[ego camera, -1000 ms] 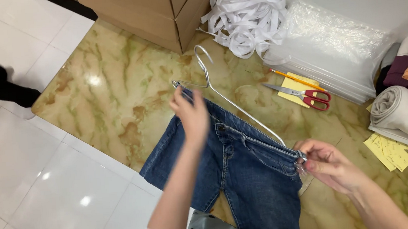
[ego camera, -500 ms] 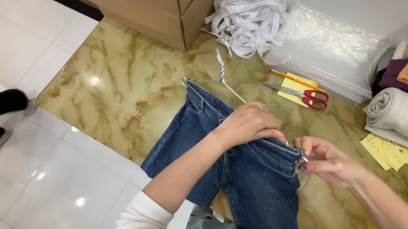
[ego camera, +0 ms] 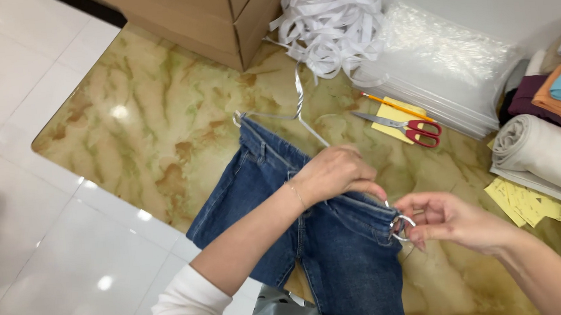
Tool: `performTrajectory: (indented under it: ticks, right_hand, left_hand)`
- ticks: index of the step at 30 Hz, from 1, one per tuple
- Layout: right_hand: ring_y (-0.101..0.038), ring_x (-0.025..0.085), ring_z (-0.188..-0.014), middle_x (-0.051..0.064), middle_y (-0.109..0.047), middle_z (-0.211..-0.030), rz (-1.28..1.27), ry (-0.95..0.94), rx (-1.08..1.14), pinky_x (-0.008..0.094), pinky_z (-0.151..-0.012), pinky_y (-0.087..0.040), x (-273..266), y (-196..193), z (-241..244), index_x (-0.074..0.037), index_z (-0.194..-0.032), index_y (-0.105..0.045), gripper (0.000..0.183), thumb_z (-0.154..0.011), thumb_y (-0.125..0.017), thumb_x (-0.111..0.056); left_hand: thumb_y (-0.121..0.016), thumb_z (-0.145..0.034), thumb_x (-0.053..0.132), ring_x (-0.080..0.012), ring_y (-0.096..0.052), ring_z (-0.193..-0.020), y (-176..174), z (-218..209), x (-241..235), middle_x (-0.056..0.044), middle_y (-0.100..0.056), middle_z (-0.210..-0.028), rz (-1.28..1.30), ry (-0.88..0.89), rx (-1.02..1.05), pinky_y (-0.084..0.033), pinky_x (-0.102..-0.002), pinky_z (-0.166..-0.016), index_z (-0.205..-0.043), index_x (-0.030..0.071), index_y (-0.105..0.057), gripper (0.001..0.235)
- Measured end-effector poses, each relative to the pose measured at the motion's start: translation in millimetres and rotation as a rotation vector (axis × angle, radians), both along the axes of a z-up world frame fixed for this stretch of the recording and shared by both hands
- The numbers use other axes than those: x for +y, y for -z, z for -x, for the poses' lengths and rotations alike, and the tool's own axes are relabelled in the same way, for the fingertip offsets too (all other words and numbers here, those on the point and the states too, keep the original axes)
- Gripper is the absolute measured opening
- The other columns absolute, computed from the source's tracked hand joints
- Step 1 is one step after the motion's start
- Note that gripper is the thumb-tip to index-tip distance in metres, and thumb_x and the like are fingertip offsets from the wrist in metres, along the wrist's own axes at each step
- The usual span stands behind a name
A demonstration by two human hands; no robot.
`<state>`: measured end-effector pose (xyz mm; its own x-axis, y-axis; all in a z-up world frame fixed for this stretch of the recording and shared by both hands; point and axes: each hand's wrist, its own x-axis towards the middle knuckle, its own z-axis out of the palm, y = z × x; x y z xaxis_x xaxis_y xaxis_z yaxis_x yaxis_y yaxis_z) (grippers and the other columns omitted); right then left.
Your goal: The person takes an orange t-shirt from a hanger, lays it on a table, and folds it into a compact rectangle before stacking it. They repeat this process with a light blue polo shirt. Finally, they take a pair of jeans from a hanger, lay them on the table, and fold them neatly.
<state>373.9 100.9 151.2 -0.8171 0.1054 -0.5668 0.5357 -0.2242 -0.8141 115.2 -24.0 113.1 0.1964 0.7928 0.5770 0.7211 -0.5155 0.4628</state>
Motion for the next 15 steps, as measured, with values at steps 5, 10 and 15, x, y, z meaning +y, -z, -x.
performTrajectory:
  ticks: [5, 10, 15]
  right_hand:
    - [-0.073, 0.022, -0.084, 0.015, -0.078, -0.095, 0.065, -0.107, 0.118, 0.035, -0.076, -0.059, 30.6, 22.1, -3.9, 0.002, -0.109, -0.072, 0.034, -0.079, -0.09, 0.001]
    - [-0.056, 0.019, -0.086, 0.008, -0.054, -0.098, 0.221, -0.214, 0.296, 0.032, -0.073, -0.045, 15.7, 12.8, 11.7, -0.008, -0.084, -0.056, 0.049, -0.075, -0.102, -0.022]
    - [-0.063, 0.025, -0.078, 0.012, -0.054, -0.087, 0.226, 0.045, 0.291, 0.034, -0.059, -0.048, 11.3, 2.4, 10.4, -0.012, -0.064, -0.041, 0.058, -0.076, -0.092, 0.012]
  left_hand:
    - [-0.063, -0.092, 0.05, -0.0169, -0.061, -0.058, -2.1, -6.0, 6.6, 0.002, -0.054, -0.06, -0.085, 0.014, -0.055, -0.051, -0.04, -0.107, -0.066, 0.013, -0.051, 0.047]
    - [-0.056, -0.093, 0.052, -0.015, -0.066, -0.061, -9.8, -5.2, 10.1, 0.003, -0.058, -0.061, 0.0, 0.11, -0.095, -0.041, -0.047, -0.121, -0.068, 0.014, -0.055, 0.045]
    - [-0.062, -0.09, 0.049, -0.0189, -0.063, -0.054, -13.1, 3.0, 8.1, 0.002, -0.055, -0.056, -0.007, 0.099, -0.167, -0.047, -0.047, -0.118, -0.065, 0.012, -0.056, 0.045]
